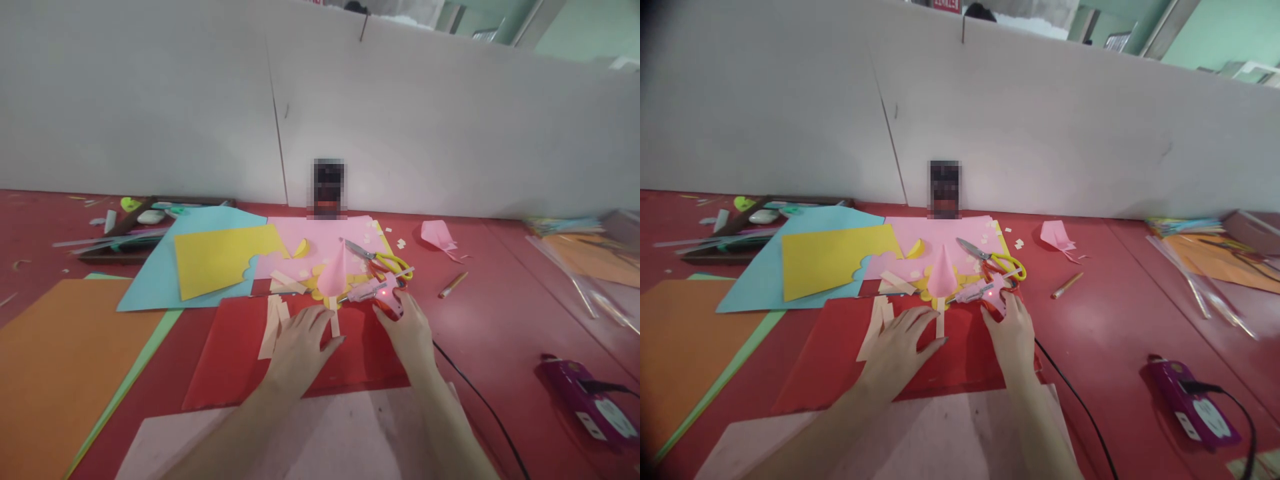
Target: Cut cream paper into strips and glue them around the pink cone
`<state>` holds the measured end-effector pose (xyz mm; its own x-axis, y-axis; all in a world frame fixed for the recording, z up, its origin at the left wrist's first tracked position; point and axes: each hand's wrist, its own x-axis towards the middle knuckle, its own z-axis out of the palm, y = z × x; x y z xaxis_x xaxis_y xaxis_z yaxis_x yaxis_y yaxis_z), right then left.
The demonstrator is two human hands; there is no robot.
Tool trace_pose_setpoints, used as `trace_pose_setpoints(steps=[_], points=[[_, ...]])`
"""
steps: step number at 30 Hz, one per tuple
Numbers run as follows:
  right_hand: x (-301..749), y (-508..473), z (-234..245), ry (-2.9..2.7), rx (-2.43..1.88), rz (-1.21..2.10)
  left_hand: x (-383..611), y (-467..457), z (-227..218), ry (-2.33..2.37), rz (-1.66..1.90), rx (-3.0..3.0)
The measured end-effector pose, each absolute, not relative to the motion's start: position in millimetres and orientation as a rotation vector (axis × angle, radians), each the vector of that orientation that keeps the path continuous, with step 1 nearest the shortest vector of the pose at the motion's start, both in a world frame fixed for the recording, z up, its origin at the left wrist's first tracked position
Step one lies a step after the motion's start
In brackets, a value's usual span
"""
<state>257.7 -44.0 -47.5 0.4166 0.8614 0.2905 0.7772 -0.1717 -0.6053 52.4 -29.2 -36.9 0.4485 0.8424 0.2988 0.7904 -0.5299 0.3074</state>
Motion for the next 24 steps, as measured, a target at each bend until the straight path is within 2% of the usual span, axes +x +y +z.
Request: trace_pose_setpoints(steps=[24], points=[[256.8,-43.3,-48.3,-1.411,-2.0,0.13,57.8,-25.0,-32.3,1.558,0.604,2.524]])
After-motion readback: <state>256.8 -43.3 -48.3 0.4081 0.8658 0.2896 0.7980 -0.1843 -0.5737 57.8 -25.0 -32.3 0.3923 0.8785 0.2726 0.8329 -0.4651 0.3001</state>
